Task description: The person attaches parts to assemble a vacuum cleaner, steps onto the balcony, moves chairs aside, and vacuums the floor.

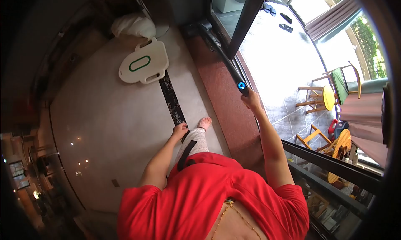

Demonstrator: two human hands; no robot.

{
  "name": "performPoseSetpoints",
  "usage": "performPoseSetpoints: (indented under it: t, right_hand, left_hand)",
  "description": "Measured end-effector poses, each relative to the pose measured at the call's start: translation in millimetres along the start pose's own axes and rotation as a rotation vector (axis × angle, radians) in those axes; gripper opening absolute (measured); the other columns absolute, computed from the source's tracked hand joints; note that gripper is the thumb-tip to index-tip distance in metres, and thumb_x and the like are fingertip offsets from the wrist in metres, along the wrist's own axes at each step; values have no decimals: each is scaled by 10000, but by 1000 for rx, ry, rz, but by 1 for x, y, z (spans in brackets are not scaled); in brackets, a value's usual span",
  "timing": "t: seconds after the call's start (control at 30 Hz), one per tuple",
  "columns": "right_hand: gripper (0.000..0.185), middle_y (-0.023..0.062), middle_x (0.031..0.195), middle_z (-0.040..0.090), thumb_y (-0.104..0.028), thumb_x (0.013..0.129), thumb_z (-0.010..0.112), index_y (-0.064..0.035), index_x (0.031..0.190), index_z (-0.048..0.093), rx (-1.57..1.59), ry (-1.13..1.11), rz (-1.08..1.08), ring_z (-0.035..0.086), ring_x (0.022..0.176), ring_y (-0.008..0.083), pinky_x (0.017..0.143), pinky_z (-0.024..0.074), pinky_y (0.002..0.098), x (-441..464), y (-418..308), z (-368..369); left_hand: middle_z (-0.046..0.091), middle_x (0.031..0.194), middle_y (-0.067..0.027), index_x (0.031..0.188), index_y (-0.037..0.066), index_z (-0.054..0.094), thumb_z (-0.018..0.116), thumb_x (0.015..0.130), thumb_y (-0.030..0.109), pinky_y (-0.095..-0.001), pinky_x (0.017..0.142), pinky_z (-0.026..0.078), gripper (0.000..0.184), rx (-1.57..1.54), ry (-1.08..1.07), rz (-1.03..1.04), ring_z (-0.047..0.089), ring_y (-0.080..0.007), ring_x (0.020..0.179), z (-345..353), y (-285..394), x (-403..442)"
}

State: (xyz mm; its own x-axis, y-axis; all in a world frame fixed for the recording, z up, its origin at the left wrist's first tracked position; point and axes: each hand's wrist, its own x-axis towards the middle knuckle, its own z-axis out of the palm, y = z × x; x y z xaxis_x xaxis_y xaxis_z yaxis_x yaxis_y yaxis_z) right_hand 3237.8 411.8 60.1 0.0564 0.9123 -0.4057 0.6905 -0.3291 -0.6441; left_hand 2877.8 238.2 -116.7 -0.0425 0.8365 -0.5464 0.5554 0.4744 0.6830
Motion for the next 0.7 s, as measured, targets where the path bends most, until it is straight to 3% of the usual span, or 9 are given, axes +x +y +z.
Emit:
performPoseSetpoints:
  t: [0.1,0.17,0.23,0.37,0.43,0.53,0.57,0.63,0.7]
  right_hand:
    - [213,102,531,522,-135,692,568,-28,870,517,-71,171,-296,525,398,199,378,415,328,-37,86,8]
    - [210,101,533,527,-141,691,573,-26,859,520,-58,191,-313,528,403,199,398,422,332,-89,117,2]
    - [279,234,743,577,-183,676,615,-15,885,539,-27,88,-66,575,768,395,648,434,426,-155,133,-13]
    - [254,231,740,578,-174,686,631,-36,883,549,27,96,-109,579,758,397,607,447,406,-280,183,-30]
    - [229,106,591,568,-163,707,612,-39,896,575,-14,91,-159,545,465,146,470,440,314,-340,223,-34]
    - [226,120,647,586,-164,705,627,-38,886,579,-18,102,-116,581,565,175,577,463,306,-441,224,-58]
    - [230,127,666,591,-164,704,630,-37,888,579,-56,95,-81,588,597,185,607,464,303,-473,228,-67]
    - [254,139,679,596,-158,680,649,-31,889,580,-85,80,26,590,594,196,597,459,299,-534,226,-91]
    - [262,137,654,588,-138,656,655,-22,878,577,-103,53,59,592,576,193,563,447,291,-583,222,-112]
  left_hand:
    - [652,840,-89,1008,69,606,683,696,244,-313,708,494,365,-3,25,-19,627,-206,776,19,-2,-31]
    - [652,834,-89,1006,72,607,683,694,245,-316,708,497,364,30,55,23,627,-202,771,37,-19,-59]
    - [652,836,-90,1012,75,607,685,687,248,-318,709,498,376,24,19,-113,627,-204,772,55,-29,-89]
    - [653,858,-93,1017,77,612,681,673,248,-323,727,495,391,79,-32,-140,628,-208,785,92,-43,-133]
    - [644,875,-127,1022,71,606,665,671,215,-335,745,488,384,145,-18,51,620,-255,813,113,-22,-144]
    - [633,906,-152,1106,77,549,646,683,146,-355,759,483,440,242,-59,345,606,-307,851,162,44,-150]
    - [606,993,-173,1160,65,500,627,691,82,-359,822,461,487,187,-207,443,583,-300,933,178,84,-155]
    - [462,1196,-201,1266,40,369,636,656,23,-369,982,341,666,103,-186,836,424,-336,1147,215,156,-183]
    - [372,1294,-176,1307,83,307,680,611,12,-393,1002,320,793,204,-291,1103,370,-336,1196,245,216,-211]
